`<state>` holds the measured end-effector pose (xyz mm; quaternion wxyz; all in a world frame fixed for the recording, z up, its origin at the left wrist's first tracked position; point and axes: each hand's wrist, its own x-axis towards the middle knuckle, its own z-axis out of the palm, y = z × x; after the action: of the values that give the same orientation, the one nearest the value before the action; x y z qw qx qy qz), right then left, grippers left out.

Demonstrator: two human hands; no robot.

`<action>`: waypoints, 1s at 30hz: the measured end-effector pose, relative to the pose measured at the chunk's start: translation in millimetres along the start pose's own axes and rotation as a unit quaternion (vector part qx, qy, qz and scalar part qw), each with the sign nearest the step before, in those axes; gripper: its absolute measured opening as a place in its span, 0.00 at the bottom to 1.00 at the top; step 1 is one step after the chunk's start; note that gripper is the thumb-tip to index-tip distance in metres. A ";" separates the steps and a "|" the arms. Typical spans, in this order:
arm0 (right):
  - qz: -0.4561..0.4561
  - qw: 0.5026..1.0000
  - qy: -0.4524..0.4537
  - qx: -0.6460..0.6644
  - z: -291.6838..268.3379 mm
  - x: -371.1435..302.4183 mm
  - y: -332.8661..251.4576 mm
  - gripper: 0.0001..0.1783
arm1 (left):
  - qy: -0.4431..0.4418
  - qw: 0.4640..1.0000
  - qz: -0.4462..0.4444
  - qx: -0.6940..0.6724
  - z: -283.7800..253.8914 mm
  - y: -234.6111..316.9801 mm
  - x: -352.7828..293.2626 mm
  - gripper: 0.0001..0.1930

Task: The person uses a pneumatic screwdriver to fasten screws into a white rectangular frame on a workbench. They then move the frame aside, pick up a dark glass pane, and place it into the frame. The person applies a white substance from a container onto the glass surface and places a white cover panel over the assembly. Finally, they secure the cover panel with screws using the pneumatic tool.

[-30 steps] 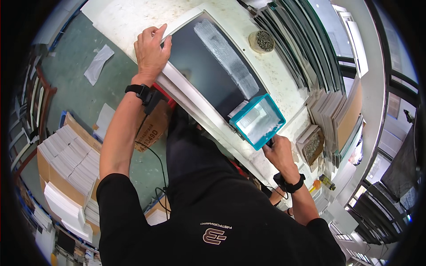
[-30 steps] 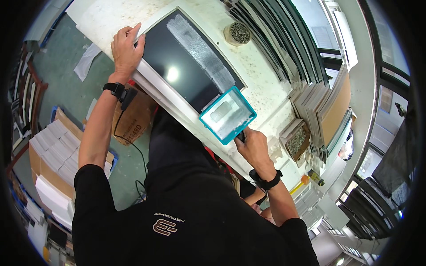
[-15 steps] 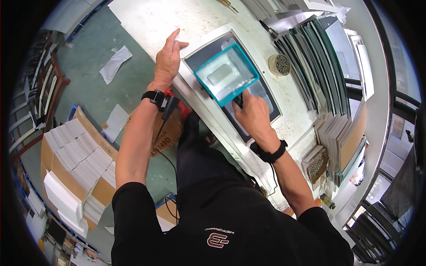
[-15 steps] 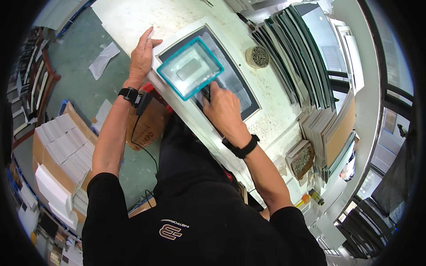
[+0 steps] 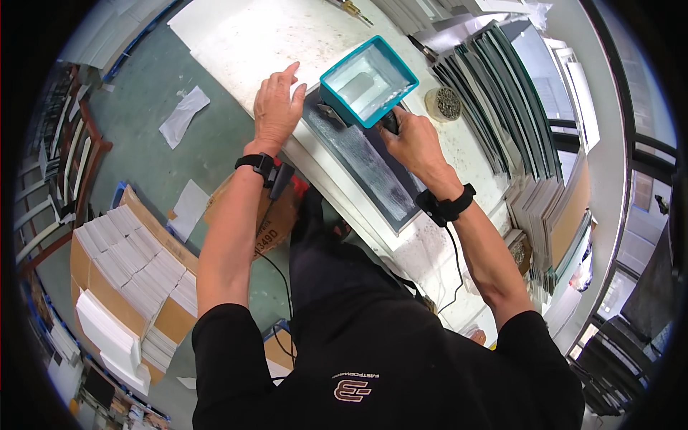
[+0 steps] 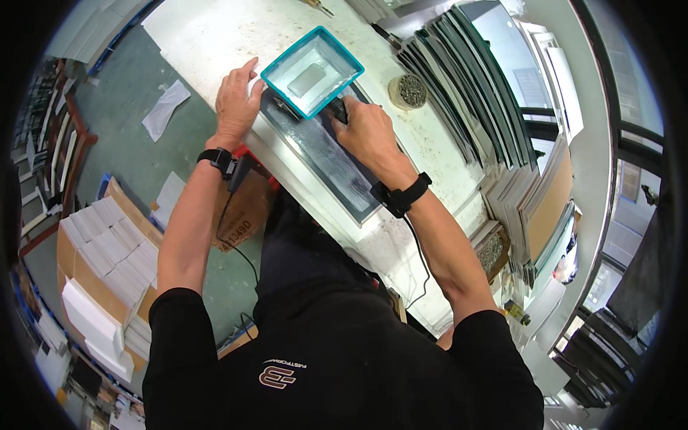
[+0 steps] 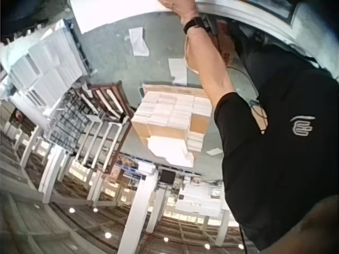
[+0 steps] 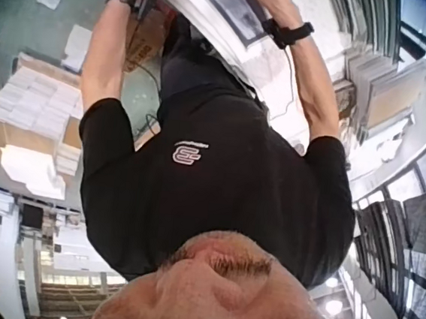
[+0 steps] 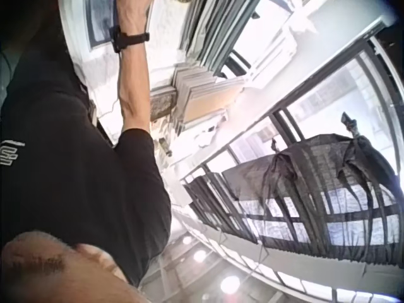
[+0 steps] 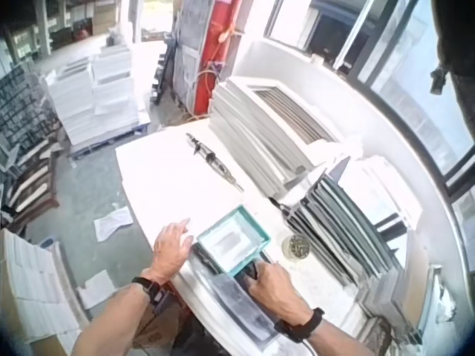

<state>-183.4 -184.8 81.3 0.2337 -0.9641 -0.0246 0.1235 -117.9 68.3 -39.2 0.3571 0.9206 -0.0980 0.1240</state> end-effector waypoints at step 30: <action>0.553 0.728 0.333 0.232 -87.6 -493.4 120.8 0.22 | -0.095 0.995 0.029 0.005 9.8 -20.9 6.8 0.22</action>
<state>-640.4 -383.1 213.3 0.3338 -0.7023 0.6214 -0.0962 -104.3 76.1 -57.4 0.3374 0.9269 -0.1577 0.0467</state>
